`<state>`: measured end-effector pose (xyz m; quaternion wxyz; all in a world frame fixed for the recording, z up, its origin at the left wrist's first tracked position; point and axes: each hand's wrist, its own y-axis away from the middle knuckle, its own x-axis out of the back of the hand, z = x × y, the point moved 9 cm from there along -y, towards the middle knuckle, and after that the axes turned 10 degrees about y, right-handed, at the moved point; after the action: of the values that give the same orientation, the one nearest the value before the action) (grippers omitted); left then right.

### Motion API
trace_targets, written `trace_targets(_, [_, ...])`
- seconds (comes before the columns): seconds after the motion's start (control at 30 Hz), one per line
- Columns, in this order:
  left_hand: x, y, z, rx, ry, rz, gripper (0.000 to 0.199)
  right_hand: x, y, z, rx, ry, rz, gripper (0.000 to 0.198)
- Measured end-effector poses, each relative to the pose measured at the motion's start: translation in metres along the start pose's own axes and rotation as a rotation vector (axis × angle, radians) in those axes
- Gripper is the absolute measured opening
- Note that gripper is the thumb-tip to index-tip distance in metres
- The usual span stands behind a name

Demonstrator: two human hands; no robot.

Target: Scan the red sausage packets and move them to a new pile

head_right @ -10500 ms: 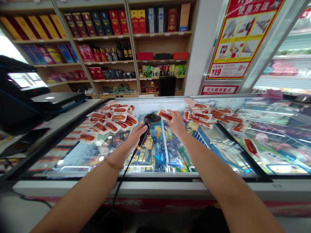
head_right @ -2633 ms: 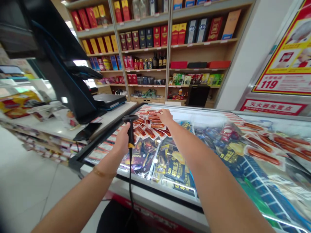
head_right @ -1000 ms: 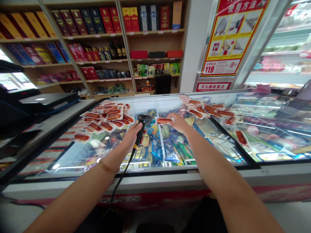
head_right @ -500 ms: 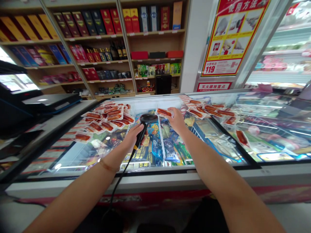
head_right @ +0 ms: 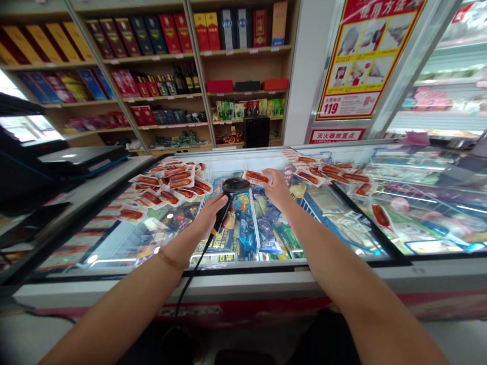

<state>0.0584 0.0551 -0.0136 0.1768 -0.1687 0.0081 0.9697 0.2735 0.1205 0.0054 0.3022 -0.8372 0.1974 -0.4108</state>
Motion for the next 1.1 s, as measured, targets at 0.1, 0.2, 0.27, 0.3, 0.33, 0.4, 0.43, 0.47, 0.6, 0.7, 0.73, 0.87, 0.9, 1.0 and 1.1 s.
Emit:
trace_targets(0.1, [0.001, -0.001, -0.003, 0.016, 0.002, 0.001, 0.041, 0.000, 0.002, 0.001, 0.000, 0.005, 0.014, 0.035])
trace_targets(0.2, [0.008, 0.000, 0.002, 0.006, 0.010, 0.088, 0.041, 0.001, 0.004, 0.003, -0.046, 0.044, 0.049, 0.033])
trace_targets(0.27, [0.019, 0.002, 0.014, -0.015, 0.028, 0.182, 0.040, -0.004, 0.001, 0.000, -0.076, 0.062, 0.047, 0.032])
trace_targets(0.3, [0.025, 0.004, 0.022, -0.030, 0.043, 0.227, 0.039, -0.008, -0.004, -0.005, -0.076, 0.064, 0.039, 0.031])
trace_targets(0.33, [0.033, 0.006, 0.031, -0.045, 0.063, 0.267, 0.039, -0.013, -0.010, -0.012, -0.069, 0.058, 0.029, 0.031])
trace_targets(0.4, [0.051, 0.013, 0.052, -0.083, 0.109, 0.334, 0.038, -0.026, -0.027, -0.032, -0.057, 0.014, 0.013, 0.032])
trace_targets(0.43, [0.062, 0.016, 0.064, -0.108, 0.128, 0.365, 0.037, -0.035, -0.039, -0.044, -0.060, -0.018, 0.004, 0.034])
trace_targets(0.47, [0.075, 0.021, 0.075, -0.138, 0.142, 0.399, 0.036, -0.046, -0.051, -0.057, -0.070, -0.051, -0.009, 0.036])
trace_targets(0.6, [0.136, 0.048, 0.111, -0.257, 0.136, 0.554, 0.034, -0.107, -0.100, -0.121, -0.079, -0.142, -0.112, 0.038])
trace_targets(0.7, [0.181, 0.071, 0.125, -0.289, 0.128, 0.655, 0.036, -0.155, -0.127, -0.170, -0.047, -0.182, -0.157, 0.038])
trace_targets(0.73, [0.193, 0.078, 0.129, -0.295, 0.126, 0.679, 0.036, -0.170, -0.133, -0.185, -0.031, -0.182, -0.174, 0.037])
trace_targets(0.87, [0.227, 0.102, 0.142, -0.323, 0.094, 0.749, 0.038, -0.226, -0.147, -0.218, -0.015, -0.068, -0.313, 0.039])
trace_targets(0.9, [0.232, 0.106, 0.144, -0.327, 0.090, 0.760, 0.039, -0.238, -0.148, -0.219, -0.029, -0.028, -0.357, 0.039])
trace_targets(1.0, [0.239, 0.109, 0.145, -0.320, 0.101, 0.769, 0.039, -0.266, -0.146, -0.214, -0.067, 0.043, -0.462, 0.033])
trace_targets(1.1, [0.238, 0.100, 0.138, -0.293, 0.133, 0.751, 0.038, -0.278, -0.142, -0.205, -0.050, 0.052, -0.514, 0.027])
